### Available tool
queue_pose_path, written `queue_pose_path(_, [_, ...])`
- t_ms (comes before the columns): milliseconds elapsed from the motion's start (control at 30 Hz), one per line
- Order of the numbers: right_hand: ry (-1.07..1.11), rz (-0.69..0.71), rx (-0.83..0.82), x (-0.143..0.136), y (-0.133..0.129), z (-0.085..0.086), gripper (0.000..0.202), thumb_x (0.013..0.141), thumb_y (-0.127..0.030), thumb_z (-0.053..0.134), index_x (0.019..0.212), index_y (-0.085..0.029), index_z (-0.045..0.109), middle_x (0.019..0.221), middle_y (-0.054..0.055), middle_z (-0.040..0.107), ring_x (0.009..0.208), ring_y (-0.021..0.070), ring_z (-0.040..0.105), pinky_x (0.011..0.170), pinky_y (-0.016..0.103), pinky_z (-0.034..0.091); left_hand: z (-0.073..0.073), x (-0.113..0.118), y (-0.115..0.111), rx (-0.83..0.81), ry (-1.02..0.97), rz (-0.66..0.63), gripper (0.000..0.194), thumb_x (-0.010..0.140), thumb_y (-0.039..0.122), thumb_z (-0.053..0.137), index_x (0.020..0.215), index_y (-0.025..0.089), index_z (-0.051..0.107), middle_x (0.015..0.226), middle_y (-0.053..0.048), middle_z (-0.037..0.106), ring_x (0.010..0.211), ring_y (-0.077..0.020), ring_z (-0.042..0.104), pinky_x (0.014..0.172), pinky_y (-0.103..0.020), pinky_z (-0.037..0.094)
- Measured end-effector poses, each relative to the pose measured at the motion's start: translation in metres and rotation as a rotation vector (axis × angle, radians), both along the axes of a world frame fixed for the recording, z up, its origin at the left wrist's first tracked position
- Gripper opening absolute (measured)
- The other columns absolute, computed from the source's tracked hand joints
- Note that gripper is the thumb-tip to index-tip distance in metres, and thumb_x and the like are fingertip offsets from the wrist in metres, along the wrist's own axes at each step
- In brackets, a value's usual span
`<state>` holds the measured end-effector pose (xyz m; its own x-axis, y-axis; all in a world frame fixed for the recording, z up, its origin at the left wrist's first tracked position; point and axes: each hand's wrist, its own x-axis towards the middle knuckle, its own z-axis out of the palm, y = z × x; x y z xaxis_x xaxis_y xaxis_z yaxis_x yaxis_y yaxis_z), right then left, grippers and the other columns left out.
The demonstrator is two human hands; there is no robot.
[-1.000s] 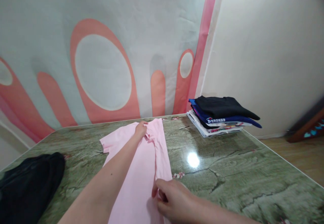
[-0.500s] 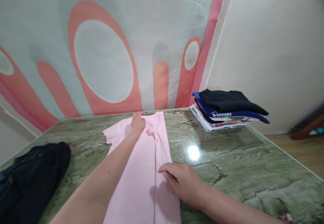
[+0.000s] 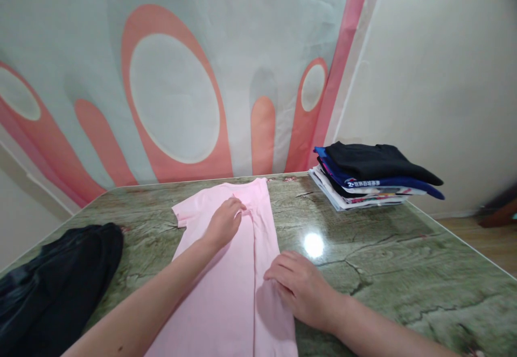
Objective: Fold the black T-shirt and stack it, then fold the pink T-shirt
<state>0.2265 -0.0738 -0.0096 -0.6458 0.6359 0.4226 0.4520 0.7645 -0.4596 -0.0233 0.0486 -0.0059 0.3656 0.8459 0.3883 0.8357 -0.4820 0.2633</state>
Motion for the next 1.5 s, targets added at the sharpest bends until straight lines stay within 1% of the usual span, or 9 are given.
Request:
queue_pose_path(133, [-0.041, 0.084, 0.042, -0.003, -0.005, 0.001, 0.022, 0.087, -0.009, 0.046, 0.097, -0.020, 0.062, 0.090, 0.004, 0.061, 0.090, 0.0174, 0.053, 0.083, 0.034, 0.039, -0.017, -0.006, -0.024, -0.039, 0.142, 0.074, 0.044, 0.092, 0.034, 0.044, 0.135, 0.023, 0.044, 0.146, -0.009, 0.038, 0.138, -0.0246, 0.027, 0.111, -0.044, 0.024])
queue_pose_path(233, [-0.016, 0.049, 0.067, -0.005, -0.003, 0.002, 0.027, 0.088, -0.008, 0.046, 0.108, -0.019, 0.060, 0.104, 0.007, 0.061, 0.101, 0.0195, 0.051, 0.090, 0.037, 0.040, -0.032, -0.006, -0.029, -0.126, 0.217, 0.125, 0.052, 0.095, 0.043, 0.036, 0.144, 0.025, 0.033, 0.153, -0.007, 0.028, 0.142, -0.0264, 0.017, 0.112, -0.053, 0.014])
queue_pose_path(367, [0.016, -0.061, 0.088, -0.003, 0.006, -0.001, 0.030, 0.089, -0.009, 0.046, 0.115, -0.019, 0.057, 0.113, 0.009, 0.059, 0.107, 0.0208, 0.051, 0.094, 0.040, 0.040, -0.042, 0.002, -0.028, -0.146, 0.239, 0.135, 0.054, 0.097, 0.046, 0.028, 0.145, 0.022, 0.032, 0.154, -0.009, 0.025, 0.143, -0.0255, 0.015, 0.112, -0.055, 0.008])
queue_pose_path(633, [-0.042, -0.107, 0.047, -0.003, 0.008, -0.003, 0.024, 0.089, -0.007, 0.047, 0.101, -0.020, 0.062, 0.101, 0.006, 0.064, 0.097, 0.0194, 0.054, 0.090, 0.039, 0.040, -0.044, 0.016, -0.037, -0.086, 0.140, 0.155, 0.057, 0.094, 0.046, 0.034, 0.144, 0.020, 0.032, 0.150, -0.013, 0.033, 0.141, -0.0257, 0.022, 0.114, -0.050, 0.013])
queue_pose_path(767, [-0.015, -0.036, 0.084, -0.010, 0.001, 0.003, 0.024, 0.089, -0.007, 0.045, 0.100, -0.020, 0.062, 0.097, 0.006, 0.065, 0.095, 0.0177, 0.055, 0.091, 0.038, 0.039, -0.032, 0.002, -0.009, -0.152, 0.007, 0.207, 0.062, 0.088, 0.037, 0.045, 0.144, 0.013, 0.031, 0.148, -0.015, 0.035, 0.138, -0.0249, 0.029, 0.112, -0.042, 0.024])
queue_pose_path(933, [-0.048, 0.190, 0.181, -0.019, -0.003, 0.002, 0.023, 0.093, -0.015, 0.044, 0.108, -0.022, 0.060, 0.103, 0.004, 0.068, 0.100, 0.0156, 0.054, 0.085, 0.032, 0.040, -0.003, -0.016, 0.071, -0.228, -0.078, 0.367, 0.049, 0.084, 0.021, 0.046, 0.133, 0.014, 0.046, 0.130, -0.012, 0.056, 0.119, -0.0212, 0.053, 0.100, -0.030, 0.038])
queue_pose_path(1067, [-0.134, 0.323, 0.294, -0.023, 0.001, -0.014, 0.016, 0.096, -0.031, 0.048, 0.107, -0.027, 0.059, 0.102, -0.004, 0.069, 0.095, 0.0133, 0.054, 0.076, 0.028, 0.037, 0.002, -0.023, 0.118, -0.273, -0.060, 0.466, 0.030, 0.080, 0.021, 0.050, 0.106, 0.019, 0.064, 0.104, -0.009, 0.069, 0.100, -0.0229, 0.063, 0.083, -0.029, 0.046])
queue_pose_path(1267, [-0.142, 0.288, 0.329, -0.029, 0.013, -0.047, 0.017, 0.091, -0.042, 0.055, 0.091, -0.026, 0.063, 0.082, -0.004, 0.066, 0.083, 0.0130, 0.052, 0.067, 0.028, 0.035, -0.007, -0.019, 0.131, -0.286, -0.040, 0.441, 0.012, 0.067, 0.033, 0.066, 0.066, 0.022, 0.063, 0.078, -0.003, 0.068, 0.082, -0.0227, 0.064, 0.069, -0.026, 0.044])
queue_pose_path(1500, [-0.134, 0.364, 0.331, -0.027, 0.017, -0.042, 0.016, 0.093, -0.040, 0.053, 0.103, -0.029, 0.059, 0.094, -0.007, 0.066, 0.097, 0.0125, 0.050, 0.074, 0.029, 0.034, -0.005, -0.012, 0.129, -0.222, -0.130, 0.396, 0.011, 0.075, 0.027, 0.057, 0.082, 0.020, 0.062, 0.082, 0.000, 0.067, 0.079, -0.0175, 0.062, 0.068, -0.023, 0.044])
